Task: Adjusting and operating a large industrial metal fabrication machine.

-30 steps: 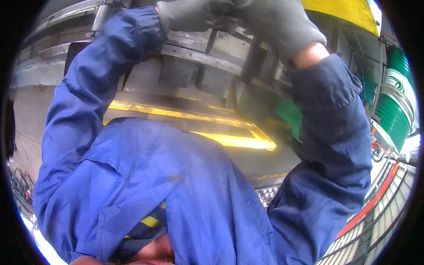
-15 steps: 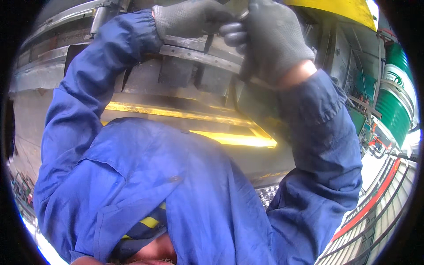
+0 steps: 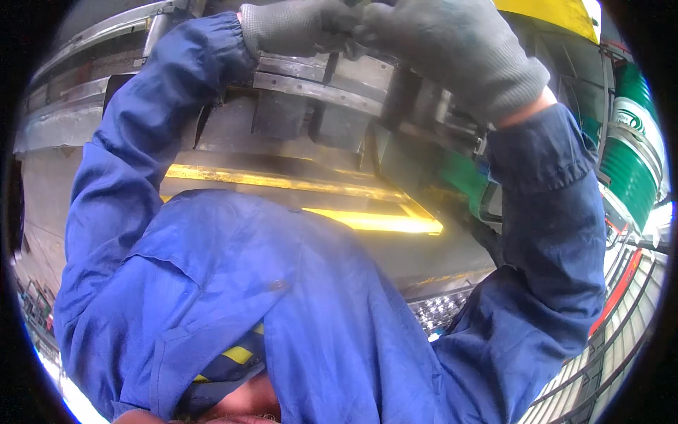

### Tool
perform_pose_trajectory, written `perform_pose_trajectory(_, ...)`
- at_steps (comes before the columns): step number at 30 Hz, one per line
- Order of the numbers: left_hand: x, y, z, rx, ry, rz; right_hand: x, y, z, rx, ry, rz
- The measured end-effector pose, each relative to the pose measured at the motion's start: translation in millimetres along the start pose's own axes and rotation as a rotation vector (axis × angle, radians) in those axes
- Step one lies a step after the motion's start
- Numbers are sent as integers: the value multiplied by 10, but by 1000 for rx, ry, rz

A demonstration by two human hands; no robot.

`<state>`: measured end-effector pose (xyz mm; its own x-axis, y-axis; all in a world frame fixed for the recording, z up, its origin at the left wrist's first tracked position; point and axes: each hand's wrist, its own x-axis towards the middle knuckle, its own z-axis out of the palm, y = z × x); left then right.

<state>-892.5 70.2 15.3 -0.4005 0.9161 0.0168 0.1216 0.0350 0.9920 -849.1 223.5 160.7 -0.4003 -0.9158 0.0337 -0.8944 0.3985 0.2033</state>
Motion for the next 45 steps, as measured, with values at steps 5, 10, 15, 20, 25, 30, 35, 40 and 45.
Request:
perform_pose_trajectory(5, 39, -120, 41, -104, 17, 60, -225, -32, 137, -224, -347, 127)
perform_pose_trajectory(10, 42, -208, 46, -142, 44, 113, -225, -106, 170, -293, -317, 196)
perform_pose_trajectory(15, 48, -171, 80, -138, 116, 89, -209, -204, 288, -448, -230, 332)
perform_pose_trajectory(20, 35, -117, 133, -230, 221, 119, -152, -267, 329, 118, -217, 752)
perform_pose_trajectory(25, -13, -22, 209, -582, 339, 33, 139, -263, 179, 1156, -158, 1630)
perform_pose_trajectory(30, 54, -359, 11, -235, 108, 298, 276, -330, -319, 1350, -341, 1166)
perform_pose_trajectory(35, 34, -110, 27, -101, 110, 178, 224, -147, -154, 583, -563, 671)
perform_pose_trajectory(40, 35, -105, 21, -217, 43, 41, 64, -51, 18, -15, -669, 265)
perform_pose_trajectory(45, 14, 47, 1, -143, 1, 150, -68, -67, 224, 259, -177, 458)
